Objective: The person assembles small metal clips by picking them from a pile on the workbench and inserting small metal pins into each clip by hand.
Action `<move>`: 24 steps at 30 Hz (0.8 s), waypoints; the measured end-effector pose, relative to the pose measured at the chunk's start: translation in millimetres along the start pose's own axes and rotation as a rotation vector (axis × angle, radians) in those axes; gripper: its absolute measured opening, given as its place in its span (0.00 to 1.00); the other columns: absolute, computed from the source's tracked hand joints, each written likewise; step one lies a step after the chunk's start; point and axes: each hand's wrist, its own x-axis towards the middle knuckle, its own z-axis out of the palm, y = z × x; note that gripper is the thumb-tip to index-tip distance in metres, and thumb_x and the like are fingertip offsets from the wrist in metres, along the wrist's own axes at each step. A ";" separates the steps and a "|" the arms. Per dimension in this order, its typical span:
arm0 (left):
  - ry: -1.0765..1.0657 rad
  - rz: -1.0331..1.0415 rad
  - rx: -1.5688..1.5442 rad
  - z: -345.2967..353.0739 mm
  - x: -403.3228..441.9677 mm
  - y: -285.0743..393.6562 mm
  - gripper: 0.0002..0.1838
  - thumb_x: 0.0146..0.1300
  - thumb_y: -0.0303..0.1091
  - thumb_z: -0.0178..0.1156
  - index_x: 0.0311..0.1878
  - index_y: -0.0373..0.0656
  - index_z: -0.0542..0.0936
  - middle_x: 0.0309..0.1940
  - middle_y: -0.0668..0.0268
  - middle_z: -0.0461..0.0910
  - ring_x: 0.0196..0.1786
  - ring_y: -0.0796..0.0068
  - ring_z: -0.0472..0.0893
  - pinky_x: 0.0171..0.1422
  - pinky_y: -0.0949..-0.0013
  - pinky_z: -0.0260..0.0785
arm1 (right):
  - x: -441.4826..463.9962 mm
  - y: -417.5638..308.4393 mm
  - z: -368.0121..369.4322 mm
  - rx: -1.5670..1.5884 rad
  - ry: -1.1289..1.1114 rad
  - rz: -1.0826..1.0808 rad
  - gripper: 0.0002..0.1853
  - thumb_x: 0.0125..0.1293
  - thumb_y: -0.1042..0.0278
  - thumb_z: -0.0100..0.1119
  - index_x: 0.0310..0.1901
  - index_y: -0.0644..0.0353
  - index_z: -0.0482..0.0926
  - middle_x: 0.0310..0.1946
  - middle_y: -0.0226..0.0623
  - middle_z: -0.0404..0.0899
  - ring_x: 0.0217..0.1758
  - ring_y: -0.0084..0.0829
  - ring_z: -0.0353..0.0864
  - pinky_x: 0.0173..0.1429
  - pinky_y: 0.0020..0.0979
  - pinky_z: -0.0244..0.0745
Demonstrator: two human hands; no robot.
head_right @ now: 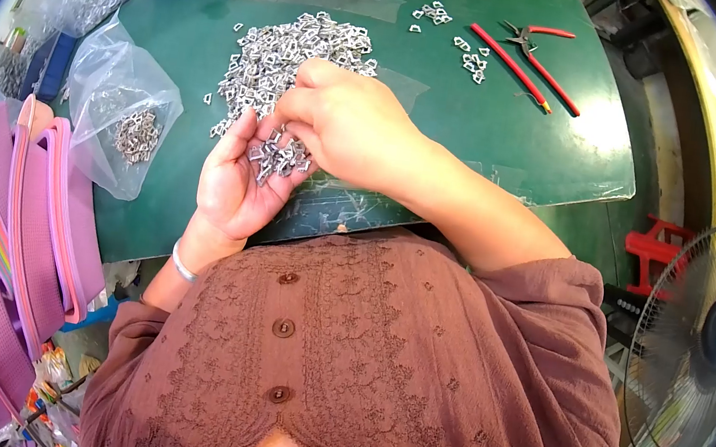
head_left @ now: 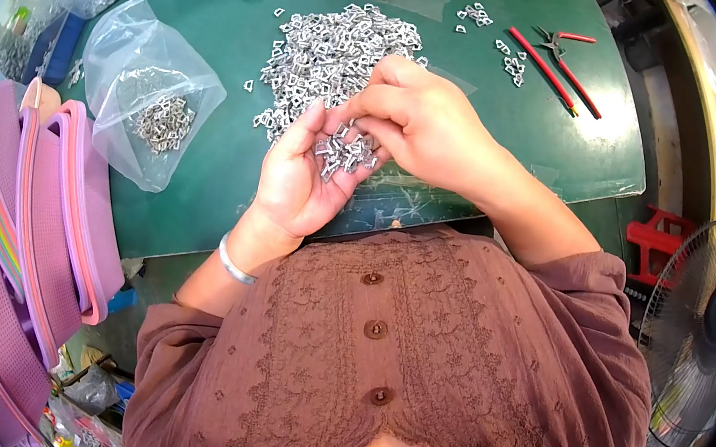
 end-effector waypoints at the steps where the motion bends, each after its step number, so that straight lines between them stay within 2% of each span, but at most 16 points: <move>1: 0.020 -0.001 0.011 0.6 -0.4 0.2 0.24 0.71 0.45 0.36 0.52 0.32 0.70 0.47 0.55 0.75 0.52 0.61 0.75 0.62 0.56 0.66 | 0.0 -1.0 -0.9 0.106 -0.015 0.092 0.08 0.55 0.80 0.56 0.35 0.58 0.82 0.29 0.34 0.71 0.29 0.28 0.78 0.33 0.26 0.75; 2: -0.019 -0.009 0.000 -0.7 -0.6 1.2 0.25 0.72 0.46 0.35 0.53 0.32 0.69 0.48 0.54 0.74 0.53 0.60 0.74 0.63 0.55 0.65 | -0.1 -1.5 -1.6 0.212 -0.030 0.186 0.08 0.55 0.79 0.56 0.34 0.57 0.82 0.30 0.35 0.71 0.30 0.31 0.79 0.34 0.28 0.76; 5: -0.079 -0.027 -0.011 -3.3 -0.6 2.5 0.26 0.72 0.46 0.34 0.56 0.31 0.65 0.52 0.51 0.71 0.57 0.57 0.72 0.66 0.53 0.63 | -1.6 1.4 -2.5 0.442 -0.008 0.255 0.08 0.54 0.81 0.56 0.34 0.59 0.82 0.30 0.36 0.70 0.30 0.29 0.80 0.34 0.26 0.78; 7: -0.046 -0.026 0.013 0.6 -1.0 2.1 0.27 0.72 0.47 0.33 0.57 0.30 0.65 0.53 0.50 0.70 0.58 0.56 0.71 0.67 0.53 0.61 | -3.4 4.6 -4.6 0.402 0.001 0.205 0.07 0.56 0.83 0.55 0.35 0.64 0.80 0.32 0.35 0.71 0.33 0.26 0.81 0.35 0.22 0.78; 8: 0.003 -0.017 0.037 5.1 -1.3 1.3 0.27 0.72 0.47 0.34 0.58 0.30 0.65 0.51 0.52 0.71 0.55 0.58 0.72 0.66 0.54 0.62 | -4.2 5.6 -5.8 0.382 0.006 0.180 0.07 0.57 0.85 0.55 0.36 0.67 0.79 0.32 0.34 0.72 0.34 0.25 0.81 0.35 0.21 0.78; 10: 0.102 0.000 0.084 13.6 -2.1 -0.1 0.28 0.72 0.47 0.34 0.59 0.31 0.66 0.46 0.57 0.72 0.50 0.62 0.74 0.64 0.57 0.64 | -4.7 4.5 -7.4 0.460 0.015 0.218 0.07 0.57 0.85 0.55 0.36 0.67 0.80 0.33 0.35 0.73 0.34 0.25 0.82 0.37 0.22 0.77; 14: 0.071 -0.012 0.072 12.3 -1.8 0.6 0.28 0.72 0.47 0.33 0.60 0.31 0.65 0.48 0.56 0.72 0.52 0.62 0.73 0.65 0.57 0.63 | -4.0 2.2 -10.9 0.494 0.021 0.189 0.05 0.57 0.84 0.55 0.35 0.67 0.79 0.32 0.34 0.73 0.34 0.26 0.81 0.39 0.23 0.76; 17: 0.024 -0.015 0.049 11.4 -1.8 1.1 0.29 0.72 0.48 0.32 0.61 0.31 0.64 0.53 0.54 0.70 0.57 0.60 0.71 0.66 0.57 0.61 | -6.0 8.1 -9.1 0.810 0.019 0.368 0.04 0.59 0.82 0.54 0.36 0.67 0.76 0.33 0.34 0.75 0.32 0.25 0.80 0.35 0.22 0.74; 19: -0.003 -0.017 0.029 15.7 -1.7 1.4 0.30 0.72 0.49 0.31 0.62 0.31 0.63 0.57 0.52 0.68 0.60 0.58 0.69 0.67 0.58 0.60 | -3.7 6.1 -19.4 1.051 -0.010 0.504 0.04 0.60 0.79 0.53 0.37 0.66 0.74 0.38 0.37 0.76 0.31 0.25 0.80 0.32 0.20 0.71; 23: -0.076 -0.036 0.052 9.5 -0.6 1.2 0.30 0.72 0.50 0.30 0.63 0.31 0.62 0.61 0.52 0.66 0.63 0.57 0.66 0.68 0.57 0.59 | 2.2 8.9 -18.9 1.321 0.093 0.409 0.05 0.61 0.78 0.50 0.39 0.67 0.73 0.36 0.38 0.78 0.29 0.25 0.79 0.30 0.20 0.70; 24: -0.087 -0.043 0.069 10.4 -0.7 1.5 0.30 0.72 0.49 0.30 0.62 0.32 0.62 0.60 0.53 0.67 0.62 0.57 0.67 0.68 0.55 0.59 | 3.0 11.8 -18.6 1.234 0.046 0.390 0.07 0.59 0.80 0.50 0.39 0.67 0.73 0.38 0.39 0.77 0.30 0.23 0.78 0.31 0.20 0.72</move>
